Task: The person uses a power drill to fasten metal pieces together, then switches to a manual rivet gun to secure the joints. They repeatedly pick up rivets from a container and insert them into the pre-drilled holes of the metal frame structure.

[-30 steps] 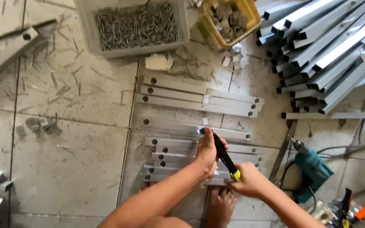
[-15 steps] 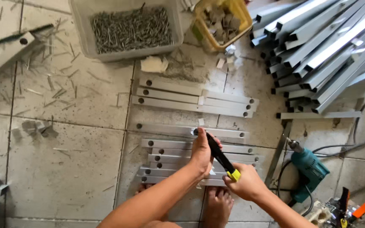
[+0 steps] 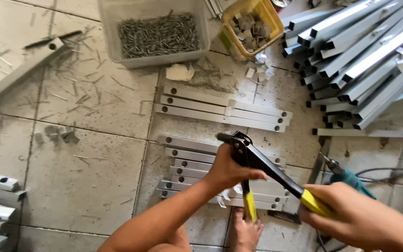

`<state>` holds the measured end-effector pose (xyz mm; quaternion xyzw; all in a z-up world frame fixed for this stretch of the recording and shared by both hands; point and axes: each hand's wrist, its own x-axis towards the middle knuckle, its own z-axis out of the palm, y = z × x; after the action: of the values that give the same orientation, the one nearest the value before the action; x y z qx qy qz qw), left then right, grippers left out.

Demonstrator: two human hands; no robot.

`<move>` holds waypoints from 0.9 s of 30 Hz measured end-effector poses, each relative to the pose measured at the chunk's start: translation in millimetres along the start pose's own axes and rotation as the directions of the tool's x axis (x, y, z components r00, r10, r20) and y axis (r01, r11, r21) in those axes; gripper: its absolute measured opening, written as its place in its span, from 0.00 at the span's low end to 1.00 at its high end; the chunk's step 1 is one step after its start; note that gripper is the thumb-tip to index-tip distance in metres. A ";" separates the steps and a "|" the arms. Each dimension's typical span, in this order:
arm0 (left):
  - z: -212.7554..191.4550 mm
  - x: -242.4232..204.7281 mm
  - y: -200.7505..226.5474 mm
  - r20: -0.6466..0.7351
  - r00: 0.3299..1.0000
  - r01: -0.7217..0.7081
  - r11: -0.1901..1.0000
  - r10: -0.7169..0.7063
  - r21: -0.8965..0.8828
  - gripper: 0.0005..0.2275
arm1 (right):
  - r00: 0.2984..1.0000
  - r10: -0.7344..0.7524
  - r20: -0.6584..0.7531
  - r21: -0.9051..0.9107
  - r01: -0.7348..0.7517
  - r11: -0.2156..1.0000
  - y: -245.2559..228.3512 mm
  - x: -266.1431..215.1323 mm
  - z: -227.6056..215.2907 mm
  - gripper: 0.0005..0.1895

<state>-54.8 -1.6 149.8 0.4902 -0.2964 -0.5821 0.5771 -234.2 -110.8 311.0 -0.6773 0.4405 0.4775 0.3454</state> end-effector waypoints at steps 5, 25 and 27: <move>-28.2 -21.0 0.6 -0.145 0.968 0.194 0.976 -0.207 -0.101 0.24 | 0.954 -0.284 0.096 -0.323 0.300 0.898 -14.4 20.6 -32.5 0.20; -100.6 -148.2 48.1 -0.289 0.957 0.114 0.905 0.010 0.409 0.21 | 0.558 -0.673 -0.486 -0.608 0.336 0.719 -294.5 322.7 -197.9 0.13; -100.6 -150.0 42.2 -0.251 0.968 0.129 0.914 -0.030 0.386 0.21 | 0.586 -0.688 -0.428 -0.686 0.285 0.669 -285.8 329.8 -202.8 0.06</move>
<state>31.1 158.3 188.0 0.6759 -0.3168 -0.4690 0.4721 151.5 -272.3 72.7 -0.9651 0.1607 0.1907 0.0802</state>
